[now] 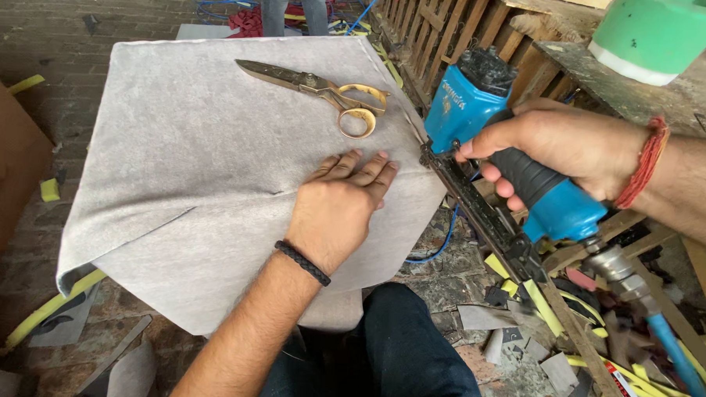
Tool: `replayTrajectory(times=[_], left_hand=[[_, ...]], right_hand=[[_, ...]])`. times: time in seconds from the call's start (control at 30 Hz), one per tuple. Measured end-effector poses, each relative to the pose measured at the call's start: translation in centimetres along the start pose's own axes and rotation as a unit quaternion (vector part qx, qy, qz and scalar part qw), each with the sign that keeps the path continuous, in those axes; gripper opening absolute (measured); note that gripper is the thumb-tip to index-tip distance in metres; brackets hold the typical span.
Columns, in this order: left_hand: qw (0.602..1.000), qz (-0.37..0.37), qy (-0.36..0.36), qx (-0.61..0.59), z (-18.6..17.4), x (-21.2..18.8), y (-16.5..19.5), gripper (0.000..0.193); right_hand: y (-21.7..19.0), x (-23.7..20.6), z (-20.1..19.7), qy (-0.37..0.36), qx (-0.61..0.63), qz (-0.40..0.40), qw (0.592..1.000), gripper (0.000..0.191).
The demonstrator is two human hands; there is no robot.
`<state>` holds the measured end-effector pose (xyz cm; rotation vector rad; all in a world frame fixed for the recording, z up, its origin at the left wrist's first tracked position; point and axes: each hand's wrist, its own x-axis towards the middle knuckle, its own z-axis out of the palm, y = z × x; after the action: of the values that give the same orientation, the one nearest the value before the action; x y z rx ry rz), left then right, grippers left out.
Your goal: The person stretches a light gray fabric over a wooden stool frame, folds and tucks the fabric edges, and secures it with a pneumatic nail gun. They rotate the stool to work on different sides, trim excess fabric with shears, and continue stapling the fabric along the edges.
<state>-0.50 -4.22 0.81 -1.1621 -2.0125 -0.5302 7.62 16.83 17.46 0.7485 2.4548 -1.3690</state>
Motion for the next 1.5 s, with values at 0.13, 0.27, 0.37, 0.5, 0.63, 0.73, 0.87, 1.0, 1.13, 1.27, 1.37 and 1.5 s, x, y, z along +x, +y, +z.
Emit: replayTrajectory(times=[0.13, 0.27, 0.37, 0.5, 0.63, 0.73, 0.87, 1.0, 1.13, 1.27, 1.37, 1.5], left_hand=[[1.0, -0.011, 0.01, -0.018, 0.5, -0.2, -0.6, 0.044], [0.999, -0.013, 0.011, -0.028, 0.7, -0.2, -1.1, 0.045], [0.999, -0.016, 0.017, -0.037, 0.6, -0.2, -1.3, 0.046], [0.999, -0.016, 0.03, -0.039, 0.5, -0.1, -1.0, 0.045], [0.998, -0.032, 0.036, -0.036, -0.3, -0.6, -0.2, 0.044], [0.996, -0.064, 0.015, -0.06, -1.5, -1.3, -0.6, 0.046], [0.993, -0.094, -0.016, -0.073, -3.7, -2.6, -2.6, 0.055], [0.998, -0.047, -0.013, -0.044, -4.5, -3.4, -3.3, 0.055], [0.998, -0.045, -0.01, -0.037, -4.2, -3.6, -3.4, 0.055], [0.997, -0.065, 0.008, -0.036, -4.1, -4.0, -3.3, 0.054], [0.992, -0.117, 0.038, -0.01, -4.3, -4.5, -2.9, 0.054], [0.987, -0.14, 0.076, 0.008, -4.8, -5.0, -2.3, 0.055]], right_hand=[[-1.3, 1.1, 0.8, 0.02, 0.009, 0.062, 0.998, 0.025], [-2.2, 1.6, 1.4, 0.022, -0.012, 0.075, 0.997, 0.027], [-3.0, 1.7, 2.0, 0.031, -0.017, 0.085, 0.996, 0.028], [-3.9, 1.0, 2.7, 0.052, -0.027, 0.083, 0.995, 0.031], [-4.2, 0.4, 3.8, 0.001, -0.015, 0.082, 0.997, 0.03], [-4.1, 0.4, 4.3, 0.027, -0.028, 0.095, 0.995, 0.031], [-3.9, 0.3, 4.5, -0.003, -0.016, 0.08, 0.997, 0.03], [-4.2, 0.6, 5.2, -0.001, -0.007, 0.071, 0.997, 0.027], [-4.9, 0.8, 6.1, -0.021, -0.012, 0.061, 0.998, 0.028], [-5.4, 0.6, 6.9, -0.028, -0.012, 0.053, 0.998, 0.029], [-5.6, 0.3, 7.6, -0.037, -0.011, 0.045, 0.998, 0.029], [-5.7, -0.1, 8.4, -0.043, -0.013, 0.037, 0.998, 0.03]])
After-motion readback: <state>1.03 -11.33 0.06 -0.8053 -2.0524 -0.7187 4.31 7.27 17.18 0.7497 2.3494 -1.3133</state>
